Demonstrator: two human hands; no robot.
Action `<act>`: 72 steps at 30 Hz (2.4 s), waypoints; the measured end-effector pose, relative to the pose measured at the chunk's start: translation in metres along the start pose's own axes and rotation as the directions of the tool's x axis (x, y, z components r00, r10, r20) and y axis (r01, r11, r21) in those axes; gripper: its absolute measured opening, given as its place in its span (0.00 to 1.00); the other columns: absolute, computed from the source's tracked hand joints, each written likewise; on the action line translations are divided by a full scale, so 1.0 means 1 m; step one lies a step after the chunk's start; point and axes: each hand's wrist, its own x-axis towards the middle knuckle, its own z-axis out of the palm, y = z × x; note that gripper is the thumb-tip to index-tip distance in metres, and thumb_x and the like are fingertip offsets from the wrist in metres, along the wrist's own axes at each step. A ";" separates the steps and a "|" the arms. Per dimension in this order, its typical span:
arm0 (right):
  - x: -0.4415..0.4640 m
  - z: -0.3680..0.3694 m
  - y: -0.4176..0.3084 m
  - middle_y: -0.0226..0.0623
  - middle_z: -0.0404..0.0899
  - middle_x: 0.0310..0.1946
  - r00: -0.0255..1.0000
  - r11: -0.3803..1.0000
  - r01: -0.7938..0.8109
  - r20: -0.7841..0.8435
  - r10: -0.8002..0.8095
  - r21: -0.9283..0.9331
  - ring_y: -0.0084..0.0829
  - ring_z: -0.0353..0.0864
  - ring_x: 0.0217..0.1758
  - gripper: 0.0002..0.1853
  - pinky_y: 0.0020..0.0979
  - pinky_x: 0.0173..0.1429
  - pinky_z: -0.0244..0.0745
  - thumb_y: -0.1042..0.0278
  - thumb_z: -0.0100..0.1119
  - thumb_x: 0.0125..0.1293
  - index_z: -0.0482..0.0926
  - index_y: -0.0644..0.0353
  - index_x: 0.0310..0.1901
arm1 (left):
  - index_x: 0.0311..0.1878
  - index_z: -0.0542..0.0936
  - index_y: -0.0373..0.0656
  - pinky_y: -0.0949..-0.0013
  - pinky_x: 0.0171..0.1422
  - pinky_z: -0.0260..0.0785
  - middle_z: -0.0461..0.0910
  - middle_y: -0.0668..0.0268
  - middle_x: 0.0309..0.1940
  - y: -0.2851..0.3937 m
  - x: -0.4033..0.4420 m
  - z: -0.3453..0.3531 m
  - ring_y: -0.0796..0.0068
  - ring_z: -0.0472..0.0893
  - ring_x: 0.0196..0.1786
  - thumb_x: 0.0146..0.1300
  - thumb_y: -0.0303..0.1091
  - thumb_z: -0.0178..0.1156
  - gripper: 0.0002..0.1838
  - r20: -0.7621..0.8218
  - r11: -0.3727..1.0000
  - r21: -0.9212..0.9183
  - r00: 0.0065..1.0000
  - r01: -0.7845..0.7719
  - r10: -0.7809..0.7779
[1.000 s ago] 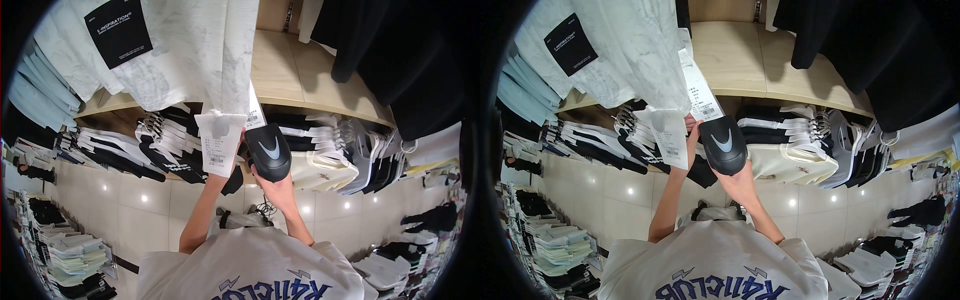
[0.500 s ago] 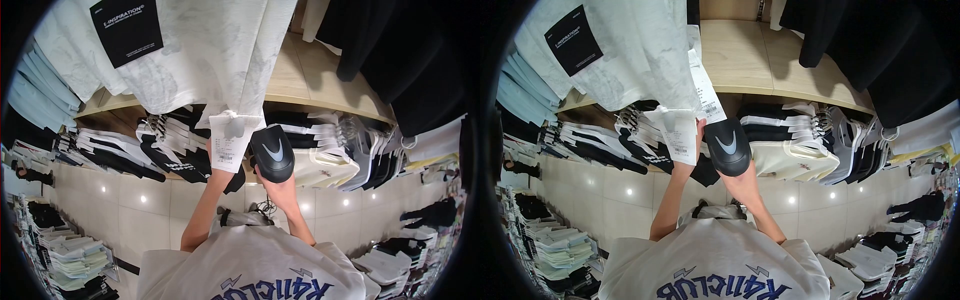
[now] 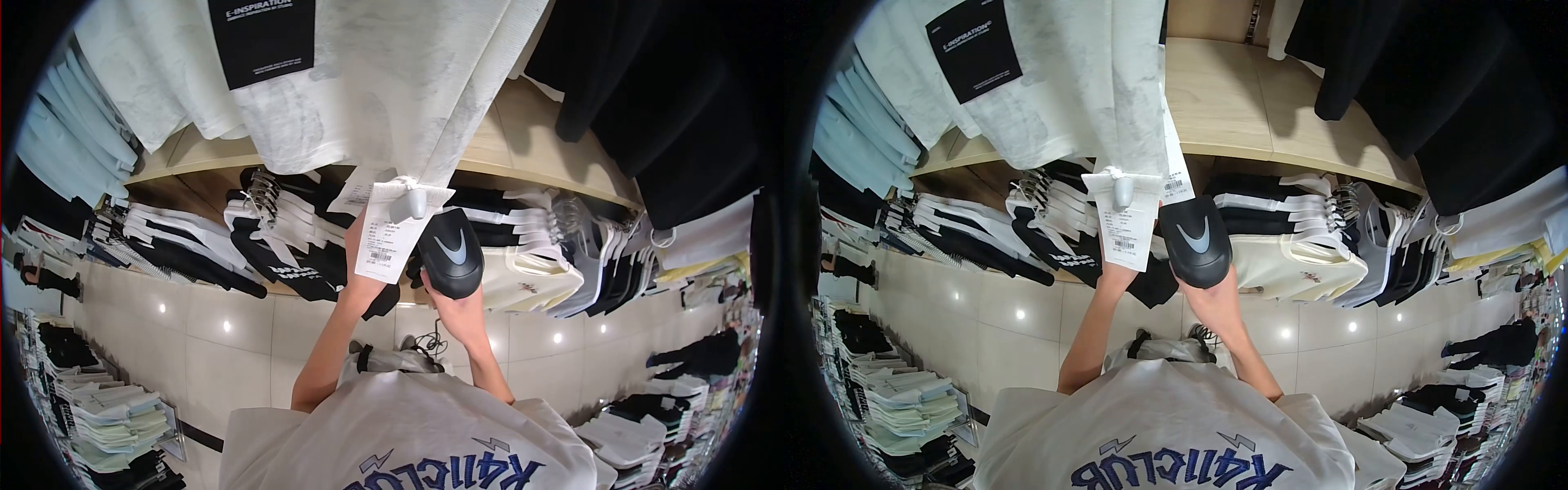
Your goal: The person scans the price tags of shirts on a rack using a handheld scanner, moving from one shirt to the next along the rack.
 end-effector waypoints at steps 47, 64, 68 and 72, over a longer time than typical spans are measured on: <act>-0.031 0.071 -0.011 0.40 0.84 0.48 0.982 0.986 0.080 0.181 -0.053 -0.148 0.31 0.82 0.50 0.20 0.31 0.59 0.74 0.76 0.69 0.60 0.80 0.66 0.54 | 0.47 0.80 0.31 0.75 0.50 0.73 0.86 0.62 0.38 0.012 0.032 -0.056 0.78 0.84 0.41 0.66 0.24 0.66 0.09 -0.123 0.999 -0.005 0.991 0.044 -0.045; -0.006 0.108 -0.011 0.22 0.71 0.18 0.999 0.996 0.021 0.043 -0.025 0.081 0.15 0.66 0.19 0.07 0.24 0.23 0.59 0.72 0.64 0.69 0.77 0.60 0.34 | 0.43 0.80 0.36 0.69 0.38 0.72 0.85 0.59 0.31 0.012 0.005 -0.075 0.71 0.82 0.30 0.62 0.21 0.68 0.08 -0.259 0.941 0.299 0.936 -0.158 0.239; -0.003 0.107 -0.012 0.22 0.70 0.18 0.997 0.995 0.027 0.069 -0.033 0.091 0.15 0.66 0.19 0.07 0.24 0.23 0.58 0.71 0.65 0.69 0.76 0.60 0.35 | 0.43 0.81 0.36 0.70 0.36 0.71 0.84 0.60 0.29 0.016 0.003 -0.072 0.72 0.81 0.30 0.60 0.19 0.68 0.09 -0.248 0.934 0.311 0.934 -0.176 0.259; -0.001 0.103 -0.007 0.23 0.70 0.17 0.999 0.997 -0.002 0.050 -0.002 0.081 0.16 0.65 0.18 0.06 0.24 0.23 0.59 0.71 0.64 0.69 0.76 0.61 0.37 | 0.43 0.80 0.35 0.72 0.36 0.71 0.84 0.60 0.30 0.021 0.003 -0.070 0.74 0.81 0.30 0.61 0.19 0.67 0.09 -0.248 0.946 0.268 0.936 -0.184 0.252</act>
